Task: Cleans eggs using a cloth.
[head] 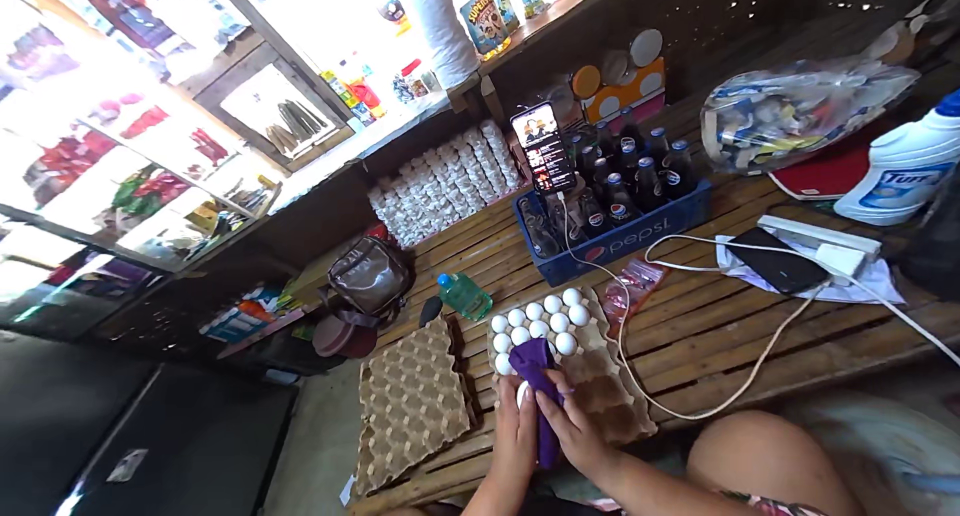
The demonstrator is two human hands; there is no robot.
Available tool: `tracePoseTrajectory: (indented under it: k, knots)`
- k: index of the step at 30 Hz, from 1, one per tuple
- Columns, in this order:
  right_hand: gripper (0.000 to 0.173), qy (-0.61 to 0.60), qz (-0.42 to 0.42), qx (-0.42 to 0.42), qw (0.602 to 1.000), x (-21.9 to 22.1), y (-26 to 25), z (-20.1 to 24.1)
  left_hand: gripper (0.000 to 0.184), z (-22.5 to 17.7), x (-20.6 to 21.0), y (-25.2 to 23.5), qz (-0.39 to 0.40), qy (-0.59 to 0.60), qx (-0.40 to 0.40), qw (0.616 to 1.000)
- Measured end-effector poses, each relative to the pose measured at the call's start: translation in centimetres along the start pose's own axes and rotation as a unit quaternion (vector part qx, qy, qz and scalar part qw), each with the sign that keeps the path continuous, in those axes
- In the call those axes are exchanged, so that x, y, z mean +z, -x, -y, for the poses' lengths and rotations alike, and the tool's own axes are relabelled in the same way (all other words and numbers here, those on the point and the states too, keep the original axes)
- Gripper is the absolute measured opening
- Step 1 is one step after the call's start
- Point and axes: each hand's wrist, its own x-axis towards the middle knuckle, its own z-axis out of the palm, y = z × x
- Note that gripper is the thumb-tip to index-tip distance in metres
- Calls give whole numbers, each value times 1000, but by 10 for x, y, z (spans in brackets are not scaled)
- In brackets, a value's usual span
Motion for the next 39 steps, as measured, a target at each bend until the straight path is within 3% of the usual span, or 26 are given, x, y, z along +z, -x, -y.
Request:
tracePoseTrajectory:
  k: [4, 7, 10, 13, 16, 20, 25, 30, 34, 39]
  knots:
    - [47, -82, -57, 185, 978, -6, -9, 26, 44, -6, -1, 6, 63, -5, 0, 998]
    - [46, -118, -61, 241, 961, -6, -12, 30, 50, -13, -4, 6, 74, -15, 48, 996]
    - [48, -101, -16, 220, 970, -3, -6, 26, 55, -12, -2, -1, 17, 24, 77, 997]
    - [56, -98, 25, 190, 977, 2, 2, 18, 51, -12, -1, -8, -34, 72, 42, 996]
    - [62, -104, 3, 147, 984, 4, 5, 15, 48, -8, -2, -8, -27, 58, 25, 998]
    - [45, -69, -50, 61, 994, -1, -1, 15, 42, -5, -1, -2, 26, -7, 12, 1000]
    - [46, -123, -87, 218, 964, -8, -12, 28, 56, -16, -2, 10, 98, -77, -13, 992]
    - [50, -130, -38, 256, 957, -6, -11, 27, 50, -10, 0, 8, 46, 31, 17, 998]
    - [58, -87, 13, 199, 976, -1, -2, 20, 58, -6, 0, 0, -45, 54, -15, 997]
    - [48, -54, 2, 82, 995, -3, -2, 16, 55, 0, 3, 2, -12, -17, 16, 1000]
